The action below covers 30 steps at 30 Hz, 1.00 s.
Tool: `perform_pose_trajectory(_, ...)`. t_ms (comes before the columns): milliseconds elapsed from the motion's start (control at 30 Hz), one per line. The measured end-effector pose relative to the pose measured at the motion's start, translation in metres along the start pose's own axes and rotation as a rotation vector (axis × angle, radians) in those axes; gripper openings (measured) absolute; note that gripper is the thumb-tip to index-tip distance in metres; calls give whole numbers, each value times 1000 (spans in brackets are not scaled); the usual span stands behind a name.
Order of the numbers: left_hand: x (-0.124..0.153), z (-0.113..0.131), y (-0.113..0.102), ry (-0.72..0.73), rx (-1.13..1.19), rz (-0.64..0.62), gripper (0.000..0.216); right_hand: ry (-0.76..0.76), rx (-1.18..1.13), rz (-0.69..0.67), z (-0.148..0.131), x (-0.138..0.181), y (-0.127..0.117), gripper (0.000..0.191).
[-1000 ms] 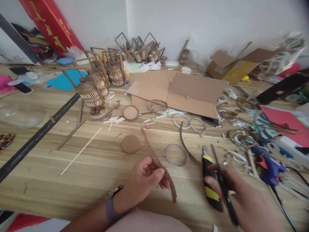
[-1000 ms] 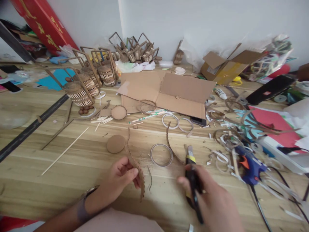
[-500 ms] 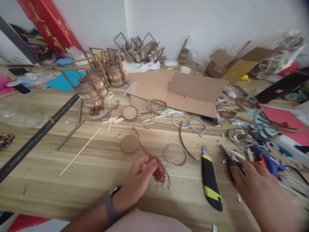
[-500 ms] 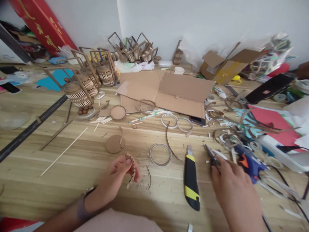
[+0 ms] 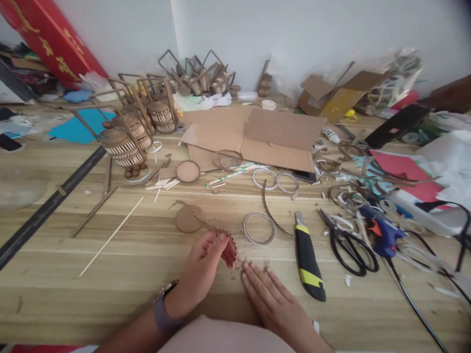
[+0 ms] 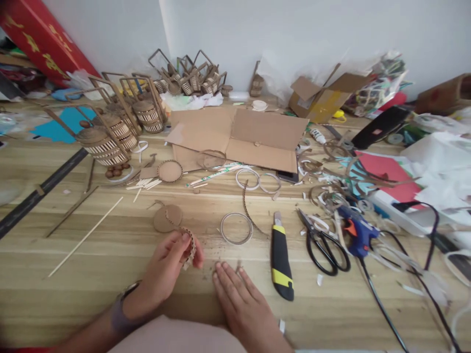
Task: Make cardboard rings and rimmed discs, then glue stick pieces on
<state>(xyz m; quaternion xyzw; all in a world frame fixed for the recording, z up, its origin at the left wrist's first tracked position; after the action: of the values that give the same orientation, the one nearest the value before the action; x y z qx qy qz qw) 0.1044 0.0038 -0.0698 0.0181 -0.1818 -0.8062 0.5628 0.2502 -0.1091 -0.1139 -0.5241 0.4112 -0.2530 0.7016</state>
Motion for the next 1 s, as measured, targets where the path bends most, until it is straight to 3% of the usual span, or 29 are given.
perform_pose_trajectory(200, 0, 2, 5, -19, 19, -15, 41, 114, 62, -115, 50, 48, -30, 70)
perform_pose_trajectory(433, 1, 1, 5, -16, 24, -31, 39, 203, 76, -150, 91, 82, -32, 69)
perform_pose_trajectory(600, 1, 4, 3, 10, -1, -25, 37, 344, 90, -123, 87, 105, -30, 64)
perform_pose_trajectory(800, 6, 8, 5, 2, -35, -35, 37, 513, 96, -81, 62, 129, -33, 63)
perform_pose_trajectory(1000, 8, 9, 7, 1, -29, -43, 35, 591, 181, -45, 29, 150, -60, 55)
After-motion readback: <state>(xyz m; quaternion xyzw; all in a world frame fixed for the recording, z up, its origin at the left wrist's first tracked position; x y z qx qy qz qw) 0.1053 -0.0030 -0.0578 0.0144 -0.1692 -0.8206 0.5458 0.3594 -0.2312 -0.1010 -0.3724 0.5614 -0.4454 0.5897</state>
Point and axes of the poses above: each hand's wrist, its own x-axis away from the middle knuckle, its own y-axis out of the palm, z = x × y, the point moved 4 cm from there along -x, towards the middle knuckle, and after that the axes turned 1 degree about y, right-handed, at the moved point
